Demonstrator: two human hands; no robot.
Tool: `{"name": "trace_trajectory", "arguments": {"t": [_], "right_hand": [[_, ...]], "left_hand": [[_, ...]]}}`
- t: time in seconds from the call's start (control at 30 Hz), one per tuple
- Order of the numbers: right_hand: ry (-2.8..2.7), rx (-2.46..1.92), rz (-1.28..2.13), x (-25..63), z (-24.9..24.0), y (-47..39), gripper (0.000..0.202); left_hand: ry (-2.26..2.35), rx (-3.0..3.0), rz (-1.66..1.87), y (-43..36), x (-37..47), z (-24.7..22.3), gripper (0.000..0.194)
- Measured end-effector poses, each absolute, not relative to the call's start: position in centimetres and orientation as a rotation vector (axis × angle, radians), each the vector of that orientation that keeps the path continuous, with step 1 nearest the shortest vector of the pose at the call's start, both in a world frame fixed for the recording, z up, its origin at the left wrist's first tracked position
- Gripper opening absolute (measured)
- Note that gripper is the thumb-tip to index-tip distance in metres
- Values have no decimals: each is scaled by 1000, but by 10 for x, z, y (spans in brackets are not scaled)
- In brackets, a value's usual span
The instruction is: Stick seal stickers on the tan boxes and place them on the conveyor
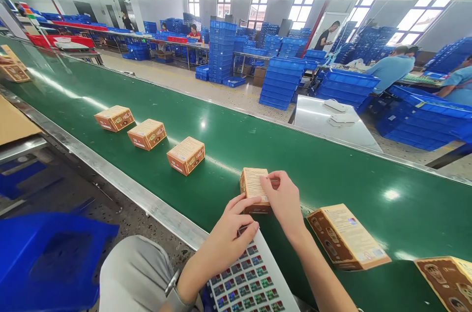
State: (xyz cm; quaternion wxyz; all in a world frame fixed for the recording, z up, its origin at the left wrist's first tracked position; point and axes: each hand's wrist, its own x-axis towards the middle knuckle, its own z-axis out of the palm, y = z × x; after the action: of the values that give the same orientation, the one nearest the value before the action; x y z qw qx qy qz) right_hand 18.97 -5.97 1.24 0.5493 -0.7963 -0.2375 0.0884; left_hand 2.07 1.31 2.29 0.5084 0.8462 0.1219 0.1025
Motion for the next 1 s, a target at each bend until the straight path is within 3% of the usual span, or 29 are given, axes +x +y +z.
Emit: {"name": "trace_trajectory", "arguments": {"t": [0.13,0.33,0.47,0.63,0.83,1.0], "right_hand": [[-532,-1916,176,194,13,-64,49],[-520,-1974,127,212,12,-81,54],[-635,-1971,99,196,33,-106,38],[-1279,-1745,118,142,45,-120,18],[-1552,-1689,-196,129,33,-107,13],[-1695,-1729,-347,129,41,-102,16]], "left_hand": [[263,2036,223,7,25,22,34],[310,1909,324,-3,22,22,37],[544,1771,460,-4,11,22,39],[666,1655,469,-10,2,24,44],[630,1644,410,-19,-8,32,26],[593,1761,306,-17,-12,35,27]]}}
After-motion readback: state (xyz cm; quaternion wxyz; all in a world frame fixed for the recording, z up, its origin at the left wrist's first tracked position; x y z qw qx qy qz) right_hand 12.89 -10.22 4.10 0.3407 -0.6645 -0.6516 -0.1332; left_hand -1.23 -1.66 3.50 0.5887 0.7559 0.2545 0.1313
